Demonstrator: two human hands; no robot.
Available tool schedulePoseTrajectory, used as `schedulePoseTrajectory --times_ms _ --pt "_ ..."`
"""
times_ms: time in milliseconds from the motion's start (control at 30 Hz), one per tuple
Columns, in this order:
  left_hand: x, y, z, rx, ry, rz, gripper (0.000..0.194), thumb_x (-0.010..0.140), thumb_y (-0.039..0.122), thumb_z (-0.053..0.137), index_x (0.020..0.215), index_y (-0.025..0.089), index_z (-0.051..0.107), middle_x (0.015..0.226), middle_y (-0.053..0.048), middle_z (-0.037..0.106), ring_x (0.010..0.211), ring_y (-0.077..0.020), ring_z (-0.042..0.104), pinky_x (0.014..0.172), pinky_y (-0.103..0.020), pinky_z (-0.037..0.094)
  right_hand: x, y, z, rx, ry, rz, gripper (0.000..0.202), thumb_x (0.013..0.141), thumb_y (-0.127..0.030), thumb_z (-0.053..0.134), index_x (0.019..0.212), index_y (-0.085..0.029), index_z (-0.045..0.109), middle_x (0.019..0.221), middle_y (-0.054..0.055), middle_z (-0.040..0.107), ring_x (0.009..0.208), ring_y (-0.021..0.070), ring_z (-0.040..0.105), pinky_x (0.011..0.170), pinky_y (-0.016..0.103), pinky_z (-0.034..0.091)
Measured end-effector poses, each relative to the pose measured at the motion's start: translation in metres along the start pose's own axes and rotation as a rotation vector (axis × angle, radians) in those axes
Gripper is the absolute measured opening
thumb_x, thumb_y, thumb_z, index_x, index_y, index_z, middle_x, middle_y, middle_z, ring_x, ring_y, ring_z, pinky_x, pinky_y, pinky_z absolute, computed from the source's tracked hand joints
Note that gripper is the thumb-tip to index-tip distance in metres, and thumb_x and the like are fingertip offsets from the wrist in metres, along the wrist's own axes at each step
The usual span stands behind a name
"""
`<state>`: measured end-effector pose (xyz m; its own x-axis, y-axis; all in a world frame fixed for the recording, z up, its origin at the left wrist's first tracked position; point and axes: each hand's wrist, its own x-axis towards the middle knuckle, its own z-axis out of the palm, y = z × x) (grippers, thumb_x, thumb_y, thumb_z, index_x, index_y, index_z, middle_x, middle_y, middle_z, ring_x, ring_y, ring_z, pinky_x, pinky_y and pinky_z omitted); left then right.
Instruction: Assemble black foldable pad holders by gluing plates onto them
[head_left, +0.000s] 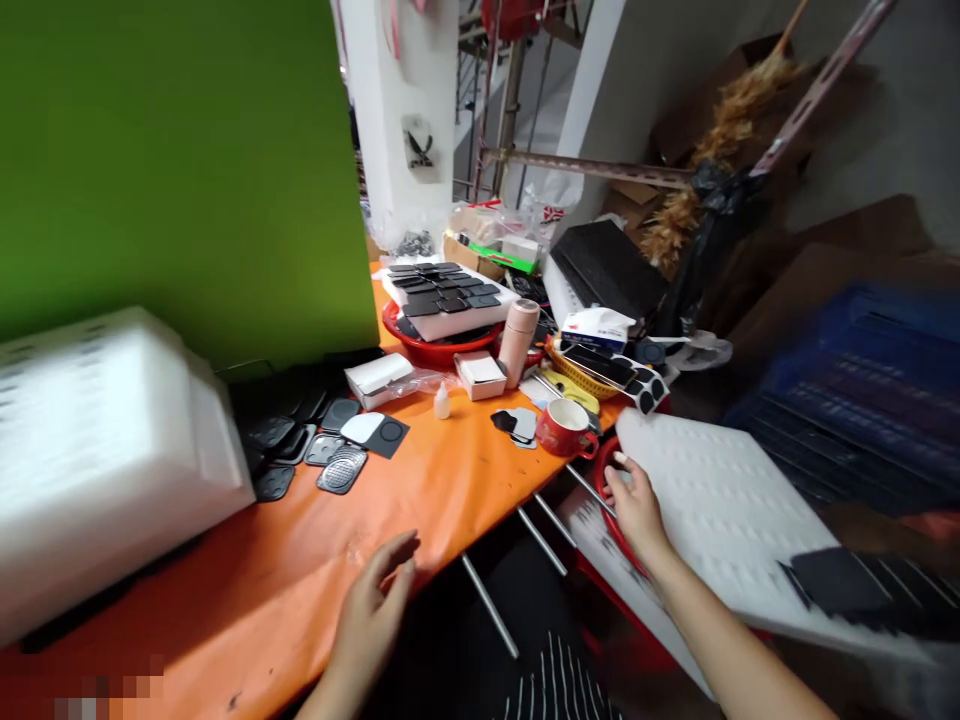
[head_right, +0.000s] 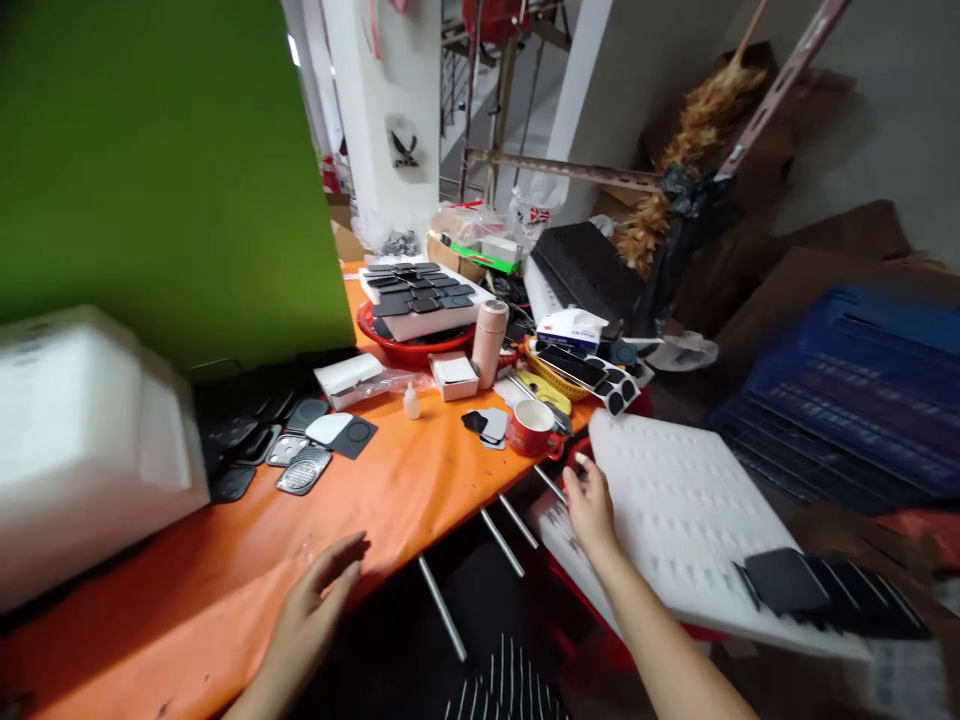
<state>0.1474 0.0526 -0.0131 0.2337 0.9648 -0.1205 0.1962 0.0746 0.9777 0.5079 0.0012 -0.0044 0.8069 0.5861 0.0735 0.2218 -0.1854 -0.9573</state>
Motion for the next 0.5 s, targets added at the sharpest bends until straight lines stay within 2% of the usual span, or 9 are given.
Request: schedulePoseTrajectory --times_ms 100,200,300,400,500 --pt "0.005 -0.016 -0.046 0.195 0.208 0.050 0.039 0.077 0.043 0.052 0.106 0.019 0.062 0.111 -0.010 0.066 0.104 -0.0265 0.061 0.087 -0.041 0.052 0.034 -0.005 0.024 0.072 -0.061 0.072 0.058 0.057 -0.062 0.064 0.093 -0.018 0.054 0.069 -0.001 0.057 0.045 0.0085 0.045 0.035 0.019 0.035" --pt "0.002 -0.031 -0.071 0.355 0.353 0.084 0.036 0.078 0.041 0.050 0.103 0.019 0.064 0.107 -0.009 0.068 0.099 -0.0257 0.064 0.086 -0.040 0.052 0.051 -0.004 0.029 0.113 -0.150 0.117 0.063 0.048 -0.067 0.067 0.085 -0.018 0.054 0.074 0.001 0.060 0.041 0.0046 0.040 0.031 0.015 0.028" --pt "-0.002 -0.040 -0.074 0.470 0.419 0.114 0.032 0.080 0.037 0.047 0.101 0.020 0.065 0.103 -0.008 0.070 0.096 -0.0241 0.065 0.084 -0.038 0.053 0.059 -0.003 0.027 0.179 -0.242 0.229 0.064 0.039 -0.063 0.076 0.078 -0.016 0.057 0.066 -0.001 0.058 0.041 0.0028 0.039 0.031 0.013 0.028" --pt "-0.002 -0.041 -0.067 0.603 0.388 0.154 0.028 0.082 0.032 0.046 0.101 0.021 0.064 0.102 -0.006 0.070 0.095 -0.0228 0.065 0.083 -0.037 0.052 0.059 -0.005 0.029 0.278 -0.285 0.307 0.056 0.036 -0.054 0.082 0.069 -0.016 0.058 0.056 -0.005 0.049 0.041 0.0018 0.035 0.031 0.011 0.029" --pt "-0.002 -0.038 -0.062 0.694 0.339 0.192 0.024 0.084 0.028 0.046 0.099 0.022 0.064 0.100 -0.005 0.070 0.092 -0.0218 0.064 0.082 -0.037 0.052 0.050 -0.011 0.030 0.347 -0.251 0.328 0.052 0.032 -0.048 0.085 0.063 -0.017 0.058 0.057 -0.004 0.049 0.043 0.0023 0.035 0.030 0.010 0.030"
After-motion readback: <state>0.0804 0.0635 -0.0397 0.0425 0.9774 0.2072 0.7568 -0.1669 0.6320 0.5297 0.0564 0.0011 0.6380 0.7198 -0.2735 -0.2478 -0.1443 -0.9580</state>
